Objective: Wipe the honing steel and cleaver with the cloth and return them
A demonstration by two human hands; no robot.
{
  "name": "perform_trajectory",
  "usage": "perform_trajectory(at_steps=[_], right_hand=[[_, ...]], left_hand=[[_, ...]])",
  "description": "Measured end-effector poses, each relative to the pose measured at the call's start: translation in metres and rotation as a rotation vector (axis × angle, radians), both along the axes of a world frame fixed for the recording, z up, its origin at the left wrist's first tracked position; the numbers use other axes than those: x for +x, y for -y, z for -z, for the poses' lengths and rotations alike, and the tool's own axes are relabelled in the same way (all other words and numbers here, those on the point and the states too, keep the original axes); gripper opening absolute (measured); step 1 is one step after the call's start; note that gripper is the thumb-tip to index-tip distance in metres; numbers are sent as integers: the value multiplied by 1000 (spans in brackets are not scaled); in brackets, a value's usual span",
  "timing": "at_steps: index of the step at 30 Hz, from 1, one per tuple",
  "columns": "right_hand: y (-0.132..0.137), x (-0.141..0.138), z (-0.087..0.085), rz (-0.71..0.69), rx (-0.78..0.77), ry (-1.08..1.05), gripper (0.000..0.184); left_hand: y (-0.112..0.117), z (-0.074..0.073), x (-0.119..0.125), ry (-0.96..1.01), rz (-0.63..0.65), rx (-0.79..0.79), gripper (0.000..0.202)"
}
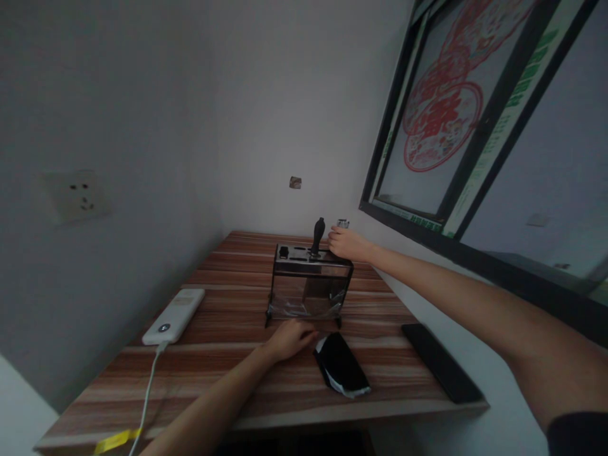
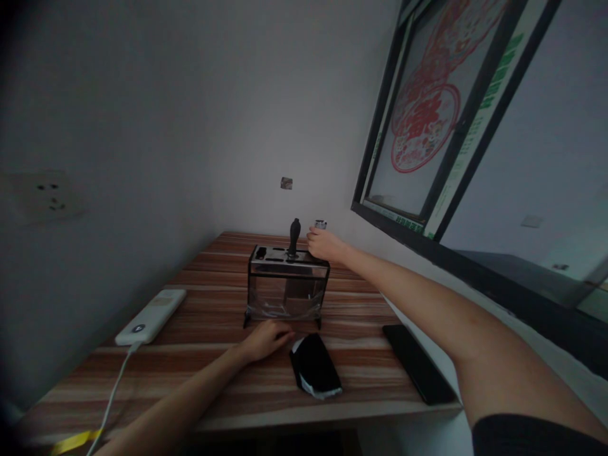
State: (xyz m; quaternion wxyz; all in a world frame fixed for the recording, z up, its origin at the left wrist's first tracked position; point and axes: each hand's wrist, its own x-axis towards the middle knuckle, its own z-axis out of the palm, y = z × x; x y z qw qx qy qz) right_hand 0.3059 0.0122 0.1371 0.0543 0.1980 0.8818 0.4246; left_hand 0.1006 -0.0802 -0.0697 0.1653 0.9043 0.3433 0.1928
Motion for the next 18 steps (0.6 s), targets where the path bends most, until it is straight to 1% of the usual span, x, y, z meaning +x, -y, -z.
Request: perform_trajectory(at_steps=[6, 13, 18], right_hand=[[0, 0, 0, -1, 48, 31, 26], [0, 1, 0, -11, 97, 76, 25], [-1, 4, -7, -24, 118, 114, 19]], left_hand=[[0, 0, 0, -9, -15, 6, 32], [-1, 1, 0, -17, 5, 15, 32], [-1, 2, 0, -22, 10, 29, 32]])
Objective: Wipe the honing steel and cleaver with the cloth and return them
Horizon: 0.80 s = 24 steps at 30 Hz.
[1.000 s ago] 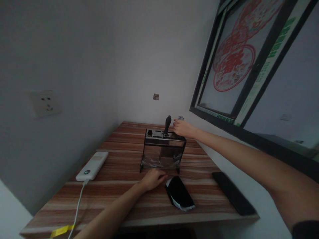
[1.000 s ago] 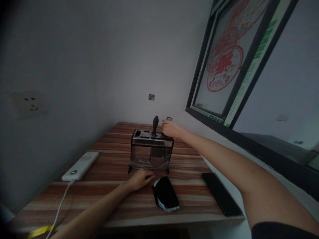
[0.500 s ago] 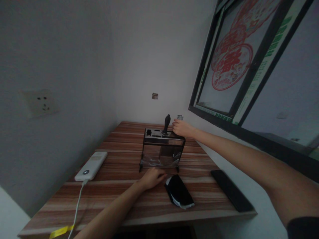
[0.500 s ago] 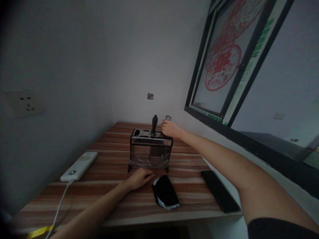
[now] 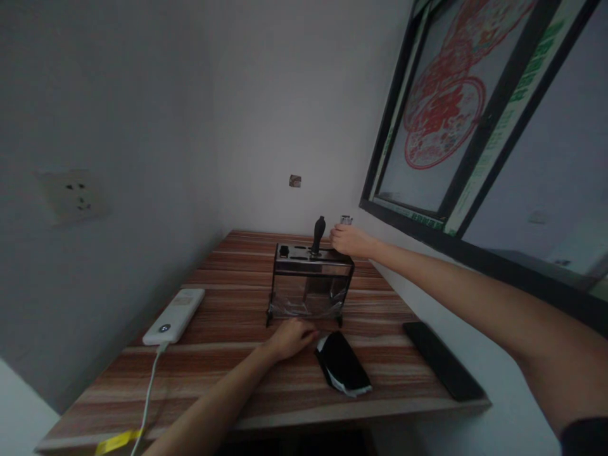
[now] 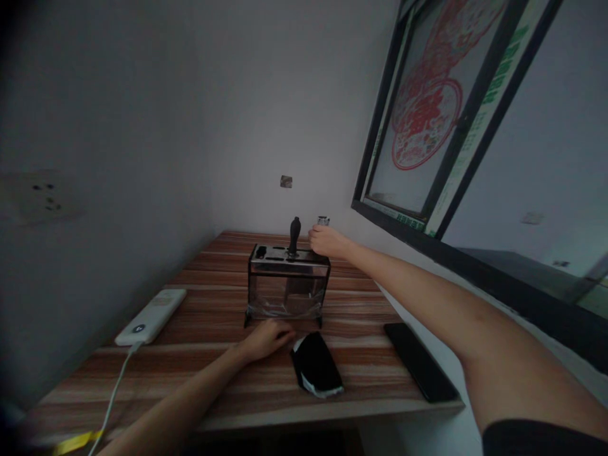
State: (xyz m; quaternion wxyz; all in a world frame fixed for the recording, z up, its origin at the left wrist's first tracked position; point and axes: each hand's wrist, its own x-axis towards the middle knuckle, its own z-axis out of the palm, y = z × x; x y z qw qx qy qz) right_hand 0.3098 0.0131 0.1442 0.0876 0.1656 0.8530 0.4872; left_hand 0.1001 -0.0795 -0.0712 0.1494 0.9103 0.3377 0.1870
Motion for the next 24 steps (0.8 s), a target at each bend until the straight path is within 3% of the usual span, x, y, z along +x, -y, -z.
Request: perform_trajectory(at_steps=[11, 18, 24], right_hand=[[13, 3, -40, 5, 120, 33, 20], [26, 16, -84, 37, 174, 30, 20], [39, 33, -124, 43, 126, -124, 22]], left_hand=[[-1, 0, 0, 5, 17, 27, 31], [-1, 0, -1, 1, 20, 28, 30], [0, -2, -1, -1, 17, 17, 31]])
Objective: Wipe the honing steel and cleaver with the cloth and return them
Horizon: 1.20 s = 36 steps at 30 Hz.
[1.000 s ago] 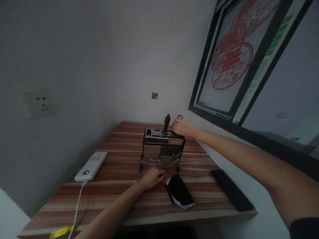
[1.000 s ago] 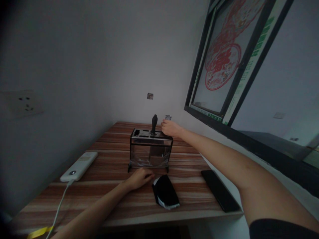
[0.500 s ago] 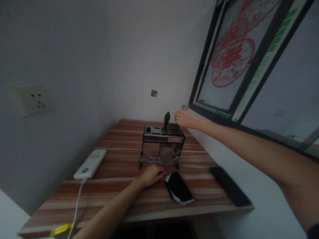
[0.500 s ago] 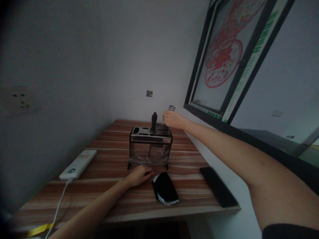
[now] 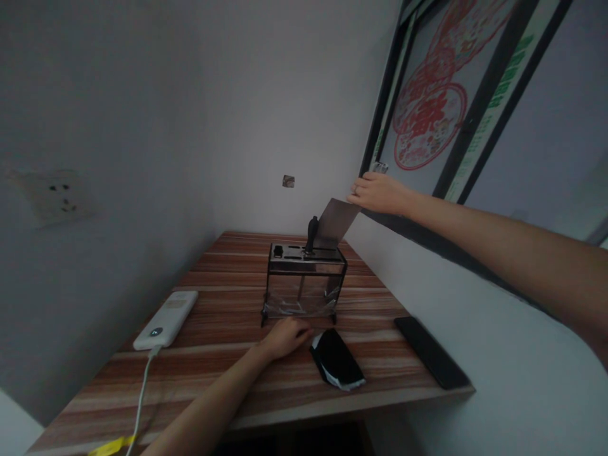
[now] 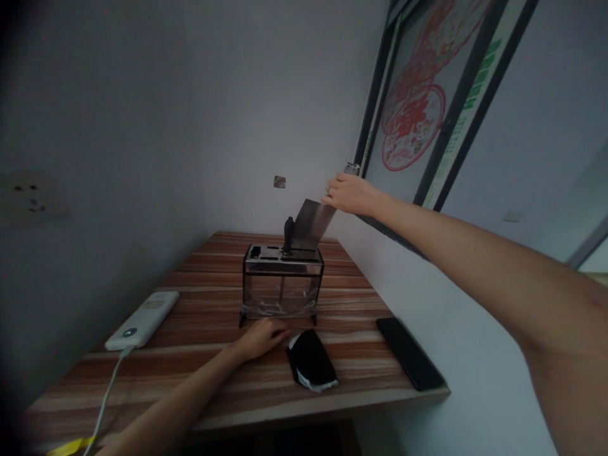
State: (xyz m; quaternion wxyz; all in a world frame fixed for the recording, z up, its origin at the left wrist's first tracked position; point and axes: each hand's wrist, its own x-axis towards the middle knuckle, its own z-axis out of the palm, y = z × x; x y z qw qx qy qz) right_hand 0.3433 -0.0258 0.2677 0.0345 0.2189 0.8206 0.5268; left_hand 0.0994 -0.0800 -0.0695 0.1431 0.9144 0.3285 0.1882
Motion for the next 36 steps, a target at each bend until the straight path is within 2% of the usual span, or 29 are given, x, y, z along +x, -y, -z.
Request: perform_trajectory(at_steps=[5, 8, 11, 14, 16, 18, 22, 27, 30, 33, 36], right_hand=[[18, 22, -30, 38, 13, -153, 24], [33, 39, -38, 84, 55, -250, 26], [51, 56, -33, 129, 85, -341, 26], [70, 67, -10, 182, 111, -518, 32], [84, 69, 14, 192, 71, -736, 32], [96, 66, 44, 141, 22, -1015, 31], [122, 49, 125, -97, -154, -1490, 27], [170, 4, 243, -371, -572, -2116, 25], [196, -25, 299, -451, -859, -2465, 30], [210, -41, 333, -462, -1134, -2636, 40], [214, -42, 344, -385, -1392, -2653, 42]], left_hand=[[2, -3, -1, -6, -11, -8, 30], [3, -3, -1, -5, -15, -8, 31], [3, -2, 0, -3, -11, -9, 32], [2, -2, 1, -2, -6, -7, 32], [3, -3, 1, -2, -6, -4, 32], [3, -3, 1, -3, -9, 0, 31], [5, -5, 0, 1, -14, -4, 31], [6, -7, -2, 19, -22, -42, 29], [8, -13, -3, 48, -36, -57, 29], [17, -26, -1, 78, -18, -63, 30], [36, -37, 4, 88, 80, -92, 26]])
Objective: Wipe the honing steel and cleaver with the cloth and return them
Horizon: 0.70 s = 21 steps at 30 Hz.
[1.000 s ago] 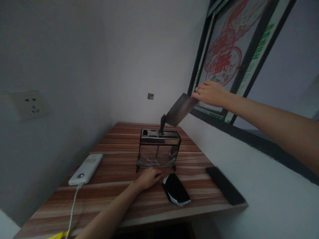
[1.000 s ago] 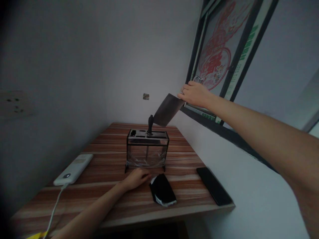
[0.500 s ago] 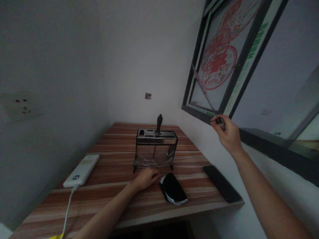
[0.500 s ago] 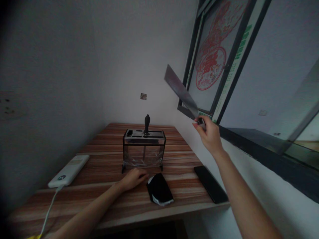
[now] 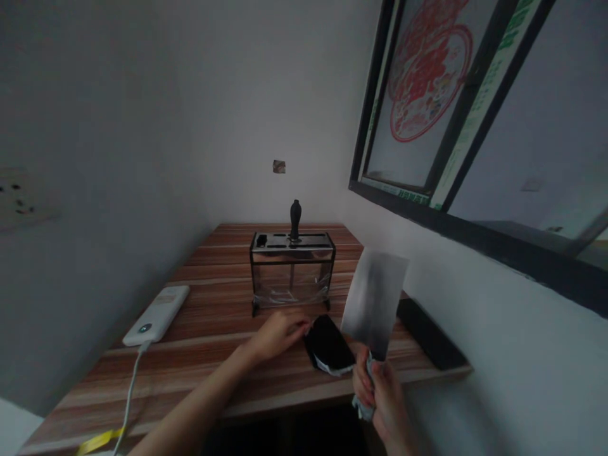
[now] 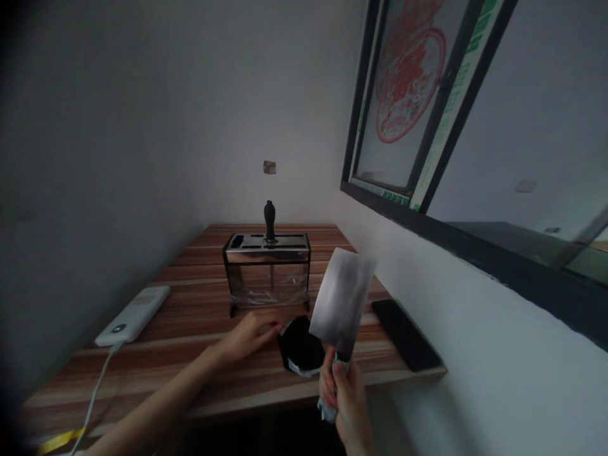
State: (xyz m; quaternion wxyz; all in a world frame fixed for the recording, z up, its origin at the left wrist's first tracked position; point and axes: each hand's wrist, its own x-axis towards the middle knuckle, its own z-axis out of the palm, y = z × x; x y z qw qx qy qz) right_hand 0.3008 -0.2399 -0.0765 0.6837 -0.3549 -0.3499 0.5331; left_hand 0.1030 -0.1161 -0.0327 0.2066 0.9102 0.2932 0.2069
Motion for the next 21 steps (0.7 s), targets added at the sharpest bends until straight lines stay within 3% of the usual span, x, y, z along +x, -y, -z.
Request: perform_trajectory(at_steps=[4, 7, 15, 21], right_hand=[[8, 4, -6, -111, -48, -54, 36], [14, 2, -9, -149, -31, -116, 38], [25, -8, -4, -185, -56, -95, 36], [30, -18, -2, -243, -101, -75, 33]], left_hand=[[24, -1, 9, -47, 273, -22, 32], [31, 5, 13, -153, 327, 12, 53], [57, 11, 4, -233, 126, 182, 45], [84, 19, -20, -330, -79, 178, 56]])
